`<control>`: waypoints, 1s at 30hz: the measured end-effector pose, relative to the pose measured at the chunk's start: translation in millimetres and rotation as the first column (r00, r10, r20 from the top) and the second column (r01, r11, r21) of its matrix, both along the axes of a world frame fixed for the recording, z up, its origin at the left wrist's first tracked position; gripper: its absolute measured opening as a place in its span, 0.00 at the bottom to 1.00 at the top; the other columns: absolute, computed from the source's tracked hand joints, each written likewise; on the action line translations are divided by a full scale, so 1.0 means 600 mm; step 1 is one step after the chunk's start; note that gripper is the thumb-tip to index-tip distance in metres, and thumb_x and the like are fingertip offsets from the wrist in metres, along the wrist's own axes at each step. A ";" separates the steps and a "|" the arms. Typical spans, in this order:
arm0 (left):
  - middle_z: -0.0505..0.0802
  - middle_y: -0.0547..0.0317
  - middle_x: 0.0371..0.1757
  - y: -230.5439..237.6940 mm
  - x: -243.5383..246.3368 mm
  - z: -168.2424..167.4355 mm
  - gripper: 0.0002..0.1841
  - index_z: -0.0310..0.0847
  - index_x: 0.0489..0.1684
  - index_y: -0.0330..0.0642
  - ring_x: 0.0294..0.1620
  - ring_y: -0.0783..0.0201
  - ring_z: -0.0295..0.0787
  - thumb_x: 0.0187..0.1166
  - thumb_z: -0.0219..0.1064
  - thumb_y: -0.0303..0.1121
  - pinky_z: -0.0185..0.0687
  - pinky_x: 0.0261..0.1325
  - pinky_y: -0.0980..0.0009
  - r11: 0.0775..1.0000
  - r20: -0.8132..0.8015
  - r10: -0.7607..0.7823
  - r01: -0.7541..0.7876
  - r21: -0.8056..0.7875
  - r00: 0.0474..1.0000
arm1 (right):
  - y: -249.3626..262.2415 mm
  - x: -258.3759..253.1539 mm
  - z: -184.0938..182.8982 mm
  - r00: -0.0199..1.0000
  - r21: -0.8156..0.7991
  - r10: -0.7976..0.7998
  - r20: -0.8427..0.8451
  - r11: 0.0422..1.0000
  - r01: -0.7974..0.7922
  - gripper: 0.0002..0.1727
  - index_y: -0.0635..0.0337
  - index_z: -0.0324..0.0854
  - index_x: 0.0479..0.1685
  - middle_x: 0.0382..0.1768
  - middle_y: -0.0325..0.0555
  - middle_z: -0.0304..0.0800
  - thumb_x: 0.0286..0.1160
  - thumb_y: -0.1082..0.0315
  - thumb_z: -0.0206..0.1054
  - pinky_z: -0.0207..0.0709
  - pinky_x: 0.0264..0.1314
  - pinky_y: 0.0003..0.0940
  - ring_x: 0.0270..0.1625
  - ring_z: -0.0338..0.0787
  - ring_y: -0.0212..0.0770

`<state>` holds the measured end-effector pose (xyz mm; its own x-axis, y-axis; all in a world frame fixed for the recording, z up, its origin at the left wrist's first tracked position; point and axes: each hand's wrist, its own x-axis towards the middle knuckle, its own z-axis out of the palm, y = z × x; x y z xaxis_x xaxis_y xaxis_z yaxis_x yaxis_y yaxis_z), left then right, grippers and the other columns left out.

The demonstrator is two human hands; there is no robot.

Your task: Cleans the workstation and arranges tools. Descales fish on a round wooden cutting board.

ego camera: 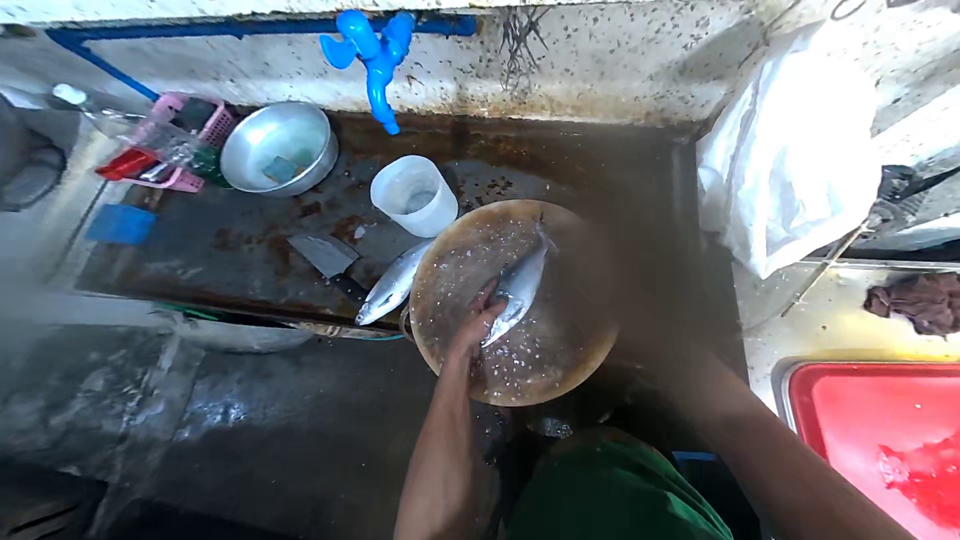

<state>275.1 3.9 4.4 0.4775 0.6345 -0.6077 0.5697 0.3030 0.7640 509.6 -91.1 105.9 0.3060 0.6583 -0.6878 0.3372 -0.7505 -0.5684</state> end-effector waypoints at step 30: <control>0.91 0.49 0.38 -0.035 0.022 -0.025 0.23 0.73 0.72 0.45 0.28 0.59 0.88 0.95 0.40 0.48 0.86 0.27 0.66 0.808 0.199 0.528 -0.416 -0.417 0.826 | -0.120 0.000 -0.114 0.992 0.360 0.070 -0.107 0.933 -0.027 0.24 0.61 0.76 0.78 0.61 0.60 0.88 0.92 0.60 0.52 0.78 0.69 0.48 0.60 0.88 0.49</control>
